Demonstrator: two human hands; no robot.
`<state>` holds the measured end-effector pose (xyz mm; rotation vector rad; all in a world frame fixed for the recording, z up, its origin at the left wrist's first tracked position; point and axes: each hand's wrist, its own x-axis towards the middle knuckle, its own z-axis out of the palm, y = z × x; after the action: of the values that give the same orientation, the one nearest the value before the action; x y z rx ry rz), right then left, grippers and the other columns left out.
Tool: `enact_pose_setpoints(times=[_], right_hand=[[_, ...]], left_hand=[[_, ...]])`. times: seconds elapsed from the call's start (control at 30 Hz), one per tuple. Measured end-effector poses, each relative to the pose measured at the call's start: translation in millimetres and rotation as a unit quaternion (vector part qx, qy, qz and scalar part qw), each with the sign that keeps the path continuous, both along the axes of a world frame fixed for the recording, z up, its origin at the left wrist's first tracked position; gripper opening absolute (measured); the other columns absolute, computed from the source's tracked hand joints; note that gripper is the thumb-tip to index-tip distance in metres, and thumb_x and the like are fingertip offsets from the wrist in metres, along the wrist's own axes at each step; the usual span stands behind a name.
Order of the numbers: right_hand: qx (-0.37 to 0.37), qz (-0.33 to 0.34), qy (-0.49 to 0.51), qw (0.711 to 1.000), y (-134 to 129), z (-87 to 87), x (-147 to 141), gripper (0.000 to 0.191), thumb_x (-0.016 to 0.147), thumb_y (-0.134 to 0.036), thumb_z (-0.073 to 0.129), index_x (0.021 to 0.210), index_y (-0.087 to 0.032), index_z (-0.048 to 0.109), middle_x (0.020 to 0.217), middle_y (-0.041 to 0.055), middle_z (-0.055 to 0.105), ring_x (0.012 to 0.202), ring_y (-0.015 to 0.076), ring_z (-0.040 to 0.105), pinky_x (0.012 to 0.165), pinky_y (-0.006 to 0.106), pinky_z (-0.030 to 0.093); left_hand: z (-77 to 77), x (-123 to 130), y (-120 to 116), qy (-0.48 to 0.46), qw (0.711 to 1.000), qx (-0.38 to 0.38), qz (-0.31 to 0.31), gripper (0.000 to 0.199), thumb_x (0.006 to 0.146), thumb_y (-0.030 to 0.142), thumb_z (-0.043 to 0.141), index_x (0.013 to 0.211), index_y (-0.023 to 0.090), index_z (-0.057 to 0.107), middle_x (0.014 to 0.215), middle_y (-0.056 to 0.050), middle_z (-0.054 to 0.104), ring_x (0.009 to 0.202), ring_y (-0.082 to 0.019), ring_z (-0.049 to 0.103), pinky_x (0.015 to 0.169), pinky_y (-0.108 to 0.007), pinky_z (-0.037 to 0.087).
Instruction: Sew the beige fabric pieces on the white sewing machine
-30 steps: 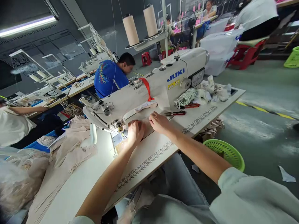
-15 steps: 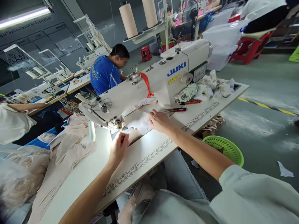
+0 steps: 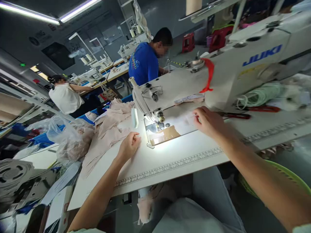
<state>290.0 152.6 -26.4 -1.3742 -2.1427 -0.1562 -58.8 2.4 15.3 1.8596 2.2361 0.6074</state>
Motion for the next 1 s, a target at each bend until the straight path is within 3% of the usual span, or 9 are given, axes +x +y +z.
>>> enact_pose_setpoints(times=[0.13, 0.27, 0.47, 0.67, 0.9, 1.0], right_hand=[[-0.008, -0.007, 0.023, 1.000, 0.4, -1.0, -3.1, 0.024, 0.091, -0.026, 0.048, 0.104, -0.019, 0.067, 0.106, 0.0090, 0.074, 0.070, 0.0193, 0.062, 0.058, 0.030, 0.034], [-0.004, 0.010, 0.035, 0.999, -1.8, -0.8, -4.1, 0.025, 0.089, -0.026, 0.048, 0.103, -0.020, 0.068, 0.106, 0.0077, 0.075, 0.068, 0.0186, 0.061, 0.058, 0.030, 0.035], [0.014, 0.036, 0.039, 0.998, -0.7, -2.8, 0.0, 0.024, 0.088, -0.024, 0.046, 0.100, -0.021, 0.067, 0.102, 0.0076, 0.076, 0.064, 0.0178, 0.059, 0.060, 0.030, 0.038], [0.035, 0.077, 0.033, 0.996, -4.5, 0.1, -3.5, 0.023, 0.090, -0.022, 0.045, 0.099, -0.021, 0.066, 0.097, 0.0063, 0.075, 0.063, 0.0166, 0.058, 0.062, 0.028, 0.039], [-0.022, 0.086, 0.015, 0.996, -16.6, 10.2, -10.3, 0.029, 0.093, -0.021, 0.041, 0.100, -0.020, 0.069, 0.100, 0.0087, 0.075, 0.076, 0.0203, 0.063, 0.069, 0.030, 0.042], [-0.055, 0.160, 0.031, 0.985, -31.9, 19.5, -20.4, 0.030, 0.097, -0.023, 0.042, 0.108, -0.020, 0.070, 0.104, 0.0081, 0.074, 0.081, 0.0194, 0.064, 0.072, 0.030, 0.044]], left_hand=[[4.1, -55.8, 0.1, 0.051, 0.996, 0.071, 0.004, 0.013, 0.093, 0.023, 0.056, 0.100, 0.020, 0.066, 0.110, -0.009, 0.069, 0.071, -0.016, 0.061, 0.072, -0.032, 0.051], [7.0, -87.5, 12.7, 0.069, 0.997, 0.036, -0.008, 0.008, 0.089, 0.019, 0.060, 0.092, 0.021, 0.067, 0.105, -0.009, 0.069, 0.087, -0.021, 0.066, 0.078, -0.034, 0.054], [8.0, -89.6, 16.0, 0.145, 0.989, 0.013, -0.006, 0.008, 0.090, 0.021, 0.058, 0.086, 0.022, 0.064, 0.096, -0.007, 0.069, 0.091, -0.023, 0.067, 0.078, -0.034, 0.054], [9.5, -88.5, 2.2, 0.173, 0.984, 0.036, -0.031, 0.022, 0.089, 0.019, 0.059, 0.111, 0.023, 0.062, 0.095, -0.006, 0.071, 0.097, -0.026, 0.066, 0.085, -0.036, 0.053], [8.7, -88.2, 4.7, 0.133, 0.991, 0.013, 0.006, 0.009, 0.085, 0.025, 0.063, 0.093, 0.024, 0.063, 0.086, -0.006, 0.074, 0.091, -0.027, 0.068, 0.082, -0.036, 0.054], [10.2, -90.0, 3.7, 0.120, 0.992, 0.024, 0.019, 0.010, 0.083, 0.027, 0.061, 0.090, 0.023, 0.066, 0.086, -0.006, 0.075, 0.086, -0.025, 0.068, 0.080, -0.035, 0.054]])
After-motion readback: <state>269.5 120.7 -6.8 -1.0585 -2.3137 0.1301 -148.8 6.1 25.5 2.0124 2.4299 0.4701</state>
